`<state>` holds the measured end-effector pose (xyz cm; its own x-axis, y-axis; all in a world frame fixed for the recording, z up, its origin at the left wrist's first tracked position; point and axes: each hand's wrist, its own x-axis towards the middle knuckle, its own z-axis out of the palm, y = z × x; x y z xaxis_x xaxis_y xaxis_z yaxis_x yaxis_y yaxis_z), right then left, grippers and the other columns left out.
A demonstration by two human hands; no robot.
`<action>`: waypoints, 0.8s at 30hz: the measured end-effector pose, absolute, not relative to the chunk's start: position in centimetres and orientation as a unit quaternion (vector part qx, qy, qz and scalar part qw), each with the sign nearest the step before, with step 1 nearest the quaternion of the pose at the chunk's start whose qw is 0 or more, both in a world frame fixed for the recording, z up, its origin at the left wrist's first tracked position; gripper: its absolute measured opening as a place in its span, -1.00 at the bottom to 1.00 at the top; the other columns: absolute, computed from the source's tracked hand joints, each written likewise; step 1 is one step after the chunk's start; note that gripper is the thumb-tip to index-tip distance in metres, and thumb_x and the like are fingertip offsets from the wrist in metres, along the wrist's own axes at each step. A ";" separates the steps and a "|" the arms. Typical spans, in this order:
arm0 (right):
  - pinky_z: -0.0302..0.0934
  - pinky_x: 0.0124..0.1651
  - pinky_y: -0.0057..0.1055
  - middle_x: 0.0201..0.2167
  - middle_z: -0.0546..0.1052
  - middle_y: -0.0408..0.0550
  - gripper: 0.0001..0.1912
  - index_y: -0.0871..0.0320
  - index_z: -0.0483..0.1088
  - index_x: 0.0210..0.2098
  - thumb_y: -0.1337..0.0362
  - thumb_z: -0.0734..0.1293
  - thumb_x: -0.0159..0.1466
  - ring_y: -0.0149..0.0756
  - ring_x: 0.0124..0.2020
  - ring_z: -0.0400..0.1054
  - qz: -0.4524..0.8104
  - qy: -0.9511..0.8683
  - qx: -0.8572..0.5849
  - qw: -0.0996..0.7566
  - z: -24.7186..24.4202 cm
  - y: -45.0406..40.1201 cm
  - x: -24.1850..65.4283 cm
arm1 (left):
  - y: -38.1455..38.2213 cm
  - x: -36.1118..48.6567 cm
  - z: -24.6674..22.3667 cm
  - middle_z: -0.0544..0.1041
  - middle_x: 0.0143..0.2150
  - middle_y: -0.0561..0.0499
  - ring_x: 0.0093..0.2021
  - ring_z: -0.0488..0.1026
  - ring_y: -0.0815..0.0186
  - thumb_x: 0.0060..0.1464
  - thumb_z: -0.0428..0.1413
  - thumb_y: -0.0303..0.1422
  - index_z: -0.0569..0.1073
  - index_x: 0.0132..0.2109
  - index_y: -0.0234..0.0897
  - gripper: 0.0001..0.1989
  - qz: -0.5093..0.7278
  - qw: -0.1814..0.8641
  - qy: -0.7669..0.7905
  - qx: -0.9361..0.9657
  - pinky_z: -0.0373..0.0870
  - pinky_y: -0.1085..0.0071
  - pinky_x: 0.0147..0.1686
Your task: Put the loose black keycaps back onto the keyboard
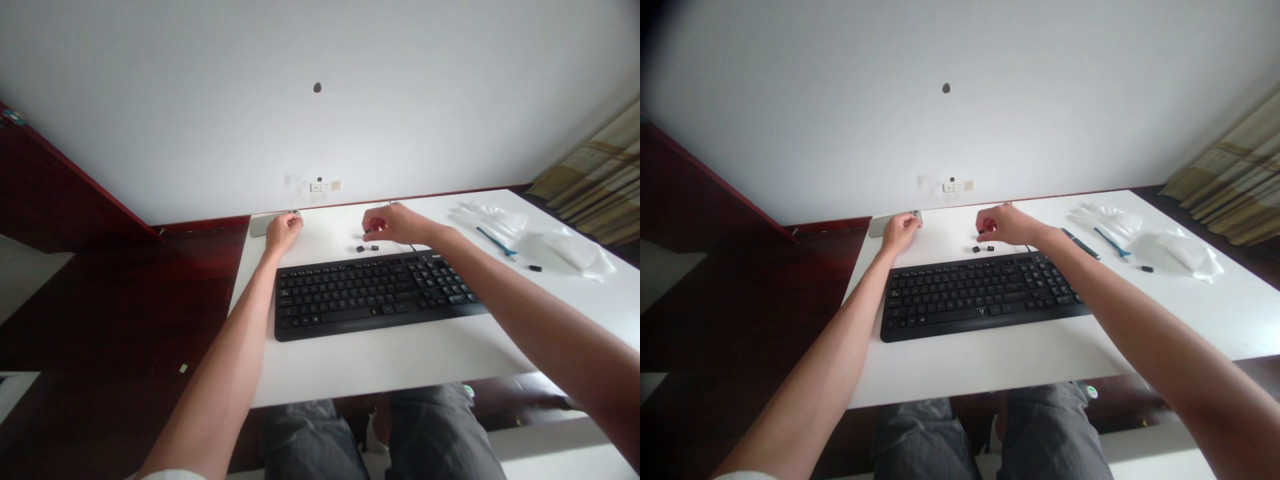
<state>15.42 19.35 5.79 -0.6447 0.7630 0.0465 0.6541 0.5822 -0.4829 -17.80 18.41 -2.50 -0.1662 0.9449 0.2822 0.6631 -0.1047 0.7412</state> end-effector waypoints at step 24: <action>0.36 -0.07 -0.15 -0.25 0.72 -0.05 -0.62 0.00 0.68 -0.27 -0.16 0.55 0.16 -0.06 -0.16 0.57 0.416 -0.801 -0.425 -0.065 6.5 18.5 30.0 | 18.3 -18.0 -2.2 0.65 -0.41 0.02 -0.36 0.52 0.15 0.10 0.14 -0.11 0.65 -0.35 -0.20 -0.70 0.390 0.145 0.664 0.622 0.24 0.32 -0.34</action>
<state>29.99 18.53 6.46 -0.6300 0.6268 -0.4586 0.7354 0.2915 -0.6118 -18.03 18.29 -2.21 -0.1843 0.9385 0.2920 0.7125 -0.0771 0.6974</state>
